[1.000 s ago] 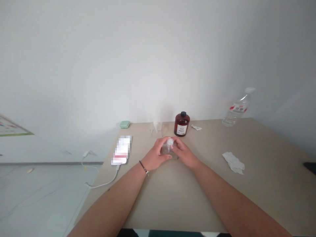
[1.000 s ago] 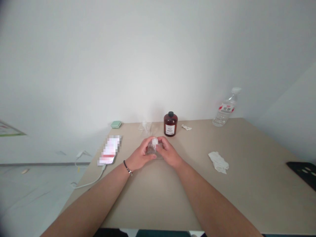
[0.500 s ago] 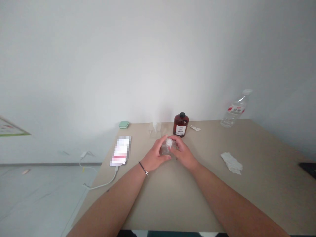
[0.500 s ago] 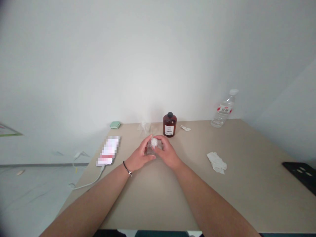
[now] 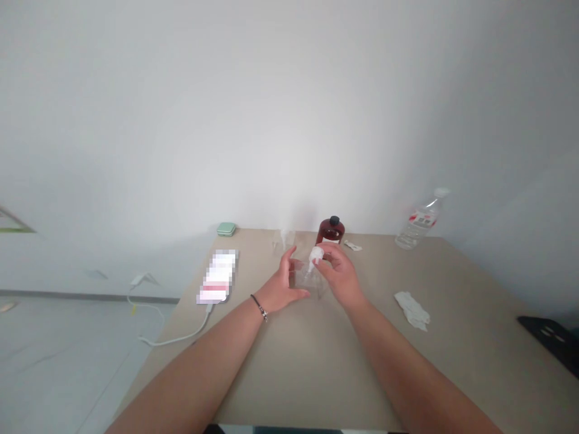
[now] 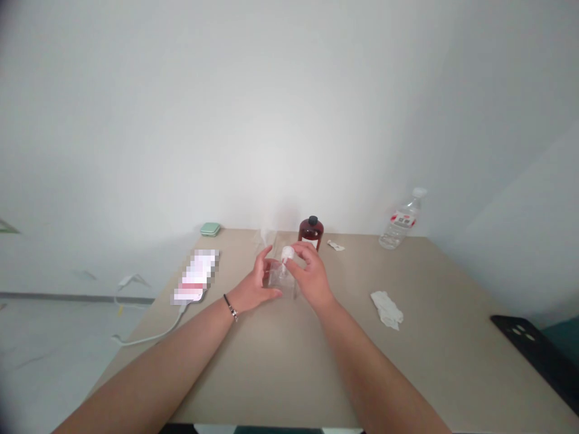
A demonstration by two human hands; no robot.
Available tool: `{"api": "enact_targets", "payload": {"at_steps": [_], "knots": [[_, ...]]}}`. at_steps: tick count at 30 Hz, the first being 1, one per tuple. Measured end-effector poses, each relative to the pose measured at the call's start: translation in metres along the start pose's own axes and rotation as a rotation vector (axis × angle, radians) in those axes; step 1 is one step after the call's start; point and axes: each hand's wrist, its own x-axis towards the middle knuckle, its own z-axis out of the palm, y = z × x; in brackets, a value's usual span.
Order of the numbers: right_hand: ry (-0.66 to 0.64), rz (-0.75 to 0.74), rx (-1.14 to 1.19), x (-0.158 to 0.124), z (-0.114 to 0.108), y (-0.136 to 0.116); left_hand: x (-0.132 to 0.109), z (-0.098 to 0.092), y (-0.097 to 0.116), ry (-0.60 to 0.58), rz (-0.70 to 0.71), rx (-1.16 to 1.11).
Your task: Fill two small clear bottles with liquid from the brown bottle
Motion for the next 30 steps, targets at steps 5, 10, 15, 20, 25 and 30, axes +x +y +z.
{"api": "enact_targets", "payload": {"at_steps": [5, 10, 15, 20, 25, 30], "knots": [[-0.080, 0.143, -0.078, 0.011, -0.014, -0.017, -0.001, -0.001, 0.004, -0.003, -0.023, -0.004], [-0.149, 0.142, -0.104, 0.017, -0.022, -0.022, -0.001, -0.001, 0.000, -0.004, -0.001, -0.007], [-0.194, 0.139, -0.132, 0.020, -0.020, -0.024, -0.001, -0.003, -0.004, -0.008, 0.015, 0.007], [-0.220, 0.123, -0.112, 0.022, -0.019, -0.026, -0.001, -0.003, -0.005, -0.005, 0.025, -0.024], [-0.259, 0.088, -0.200, 0.023, -0.017, -0.033, -0.001, -0.003, -0.004, 0.000, 0.025, -0.030], [-0.264, 0.078, -0.203, 0.025, -0.018, -0.035, -0.001, -0.003, -0.002, -0.009, 0.030, -0.013]]}}
